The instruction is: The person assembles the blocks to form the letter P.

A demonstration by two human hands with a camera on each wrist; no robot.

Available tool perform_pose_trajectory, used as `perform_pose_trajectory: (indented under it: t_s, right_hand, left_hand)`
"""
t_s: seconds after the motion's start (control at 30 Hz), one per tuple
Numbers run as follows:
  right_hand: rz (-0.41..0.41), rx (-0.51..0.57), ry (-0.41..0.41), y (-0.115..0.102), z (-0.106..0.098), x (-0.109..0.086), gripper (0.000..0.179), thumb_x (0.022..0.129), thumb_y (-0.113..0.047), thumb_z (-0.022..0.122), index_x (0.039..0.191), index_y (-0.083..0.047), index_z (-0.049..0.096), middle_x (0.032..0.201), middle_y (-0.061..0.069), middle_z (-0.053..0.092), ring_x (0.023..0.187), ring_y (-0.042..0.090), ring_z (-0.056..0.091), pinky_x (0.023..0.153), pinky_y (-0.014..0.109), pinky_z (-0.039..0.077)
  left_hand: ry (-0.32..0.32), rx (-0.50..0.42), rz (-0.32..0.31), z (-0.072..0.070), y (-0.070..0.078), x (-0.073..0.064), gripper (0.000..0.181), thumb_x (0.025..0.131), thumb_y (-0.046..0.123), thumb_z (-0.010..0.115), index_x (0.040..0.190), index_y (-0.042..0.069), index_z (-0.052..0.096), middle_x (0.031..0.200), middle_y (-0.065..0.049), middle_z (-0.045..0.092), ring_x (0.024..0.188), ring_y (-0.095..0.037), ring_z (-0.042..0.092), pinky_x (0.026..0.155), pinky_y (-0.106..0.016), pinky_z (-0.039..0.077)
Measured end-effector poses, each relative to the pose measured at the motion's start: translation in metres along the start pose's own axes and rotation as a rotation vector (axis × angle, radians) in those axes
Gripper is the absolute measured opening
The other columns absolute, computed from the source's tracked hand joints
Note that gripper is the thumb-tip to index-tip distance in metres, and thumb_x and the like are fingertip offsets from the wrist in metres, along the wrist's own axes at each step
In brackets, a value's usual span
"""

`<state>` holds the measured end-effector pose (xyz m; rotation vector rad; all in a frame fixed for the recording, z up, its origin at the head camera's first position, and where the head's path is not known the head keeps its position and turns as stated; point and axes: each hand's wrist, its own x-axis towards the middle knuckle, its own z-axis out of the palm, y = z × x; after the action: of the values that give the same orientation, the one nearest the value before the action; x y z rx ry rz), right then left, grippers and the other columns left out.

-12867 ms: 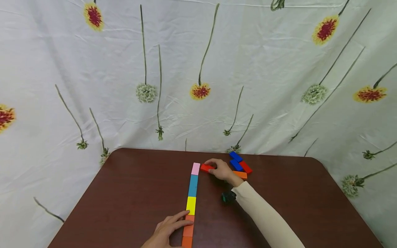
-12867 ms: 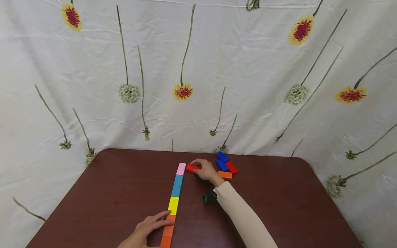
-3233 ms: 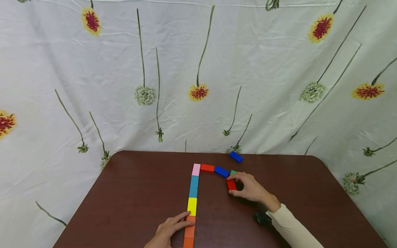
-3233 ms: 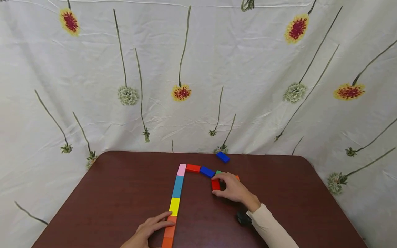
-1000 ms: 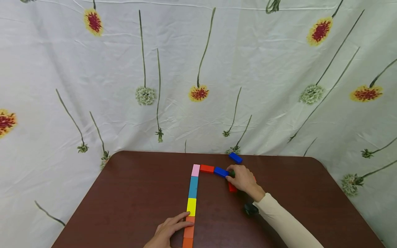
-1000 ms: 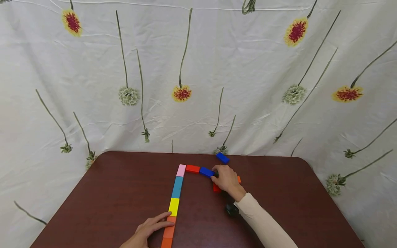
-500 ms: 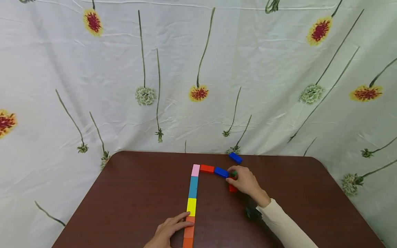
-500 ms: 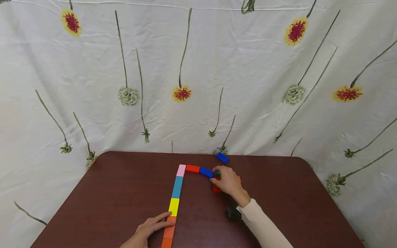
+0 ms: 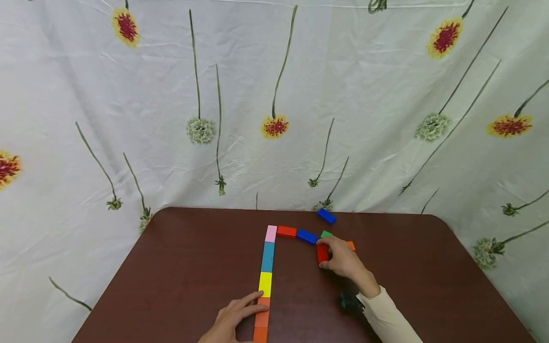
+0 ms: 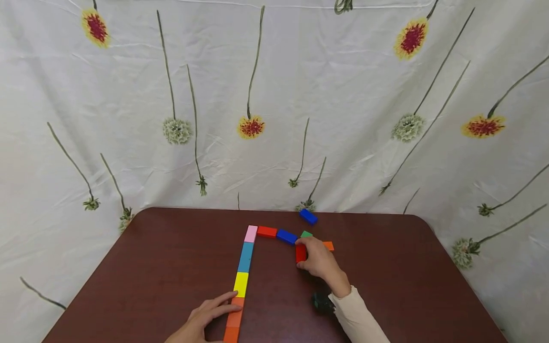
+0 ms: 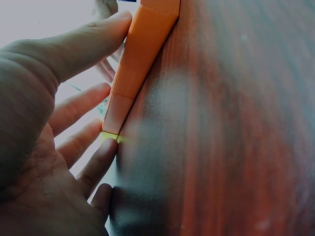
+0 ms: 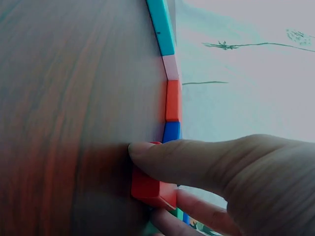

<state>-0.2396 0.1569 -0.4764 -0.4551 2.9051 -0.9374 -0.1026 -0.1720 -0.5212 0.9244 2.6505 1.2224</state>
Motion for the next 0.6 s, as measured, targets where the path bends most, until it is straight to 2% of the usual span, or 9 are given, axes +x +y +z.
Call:
perform_pose_trajectory:
  t_s: [0.33, 0.6]
  right_hand:
    - [0.004, -0.005, 0.024, 0.0021, 0.002, -0.0009, 0.052, 0.074, -0.004, 0.087, 0.123, -0.006, 0.067, 0.116, 0.009, 0.065, 0.093, 0.021, 0.061, 0.078, 0.038, 0.053]
    - [0.004, -0.005, 0.022, 0.0046, 0.002, -0.0022, 0.052, 0.075, -0.003, 0.087, 0.123, -0.006, 0.067, 0.116, 0.008, 0.065, 0.097, 0.022, 0.062, 0.081, 0.039, 0.053]
  left_hand:
    - [-0.01, -0.028, -0.033, -0.0004, -0.0013, 0.0, 0.059, 0.086, 0.039, 0.079, 0.14, 0.031, 0.058, 0.153, -0.006, 0.047, 0.122, -0.019, 0.044, 0.083, -0.06, 0.037]
    - [-0.006, -0.024, 0.02, -0.0004, -0.006, 0.0001, 0.06, 0.087, 0.036, 0.078, 0.142, 0.03, 0.055, 0.154, -0.004, 0.045, 0.123, -0.018, 0.044, 0.081, -0.059, 0.038]
